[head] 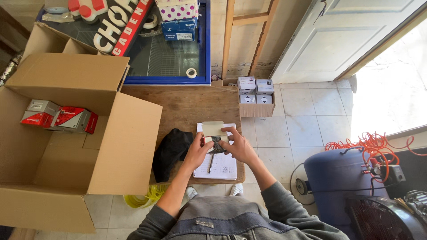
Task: The person retrieves a small red and white box from a shelf, opens it to remove a plastic-wrapped component, unwraps the component, writes on a notepad, and places the box into a larger cardboard box.
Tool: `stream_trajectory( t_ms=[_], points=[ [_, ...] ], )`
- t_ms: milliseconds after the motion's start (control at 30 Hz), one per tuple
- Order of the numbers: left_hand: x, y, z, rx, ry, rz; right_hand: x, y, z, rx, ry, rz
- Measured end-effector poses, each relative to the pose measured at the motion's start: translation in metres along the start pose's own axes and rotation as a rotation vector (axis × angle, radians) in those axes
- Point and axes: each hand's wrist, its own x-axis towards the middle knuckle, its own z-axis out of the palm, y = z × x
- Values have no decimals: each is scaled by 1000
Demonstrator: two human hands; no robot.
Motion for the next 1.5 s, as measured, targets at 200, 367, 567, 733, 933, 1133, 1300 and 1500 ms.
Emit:
stream_trajectory(
  t_ms=[200, 367, 567, 733, 933, 1133, 1300, 1500],
  points=[
    [-3, 17, -20, 125, 11, -72, -5, -13, 38, -493, 238, -58],
    [-8, 31, -42, 74, -83, -97, 1, -7, 56, -403, 268, -20],
    [4, -18, -59, -194, -101, -49, 22, 13, 46, 139, 118, -37],
    [-11, -4, -61, -376, -151, -30, 22, 8, 34, 245, 36, -102],
    [-8, 17, -56, -424, -154, 98, 36, 27, 22, 447, 65, -97],
    [26, -20, -24, -394, 8, 183, 41, 34, 10, 466, 51, -35],
    [53, -68, 3, -368, 92, 156, 84, 92, -8, 445, 111, -37],
    [56, -76, 14, -398, 205, 275, 76, 75, -12, 468, 191, -9]
  ],
)
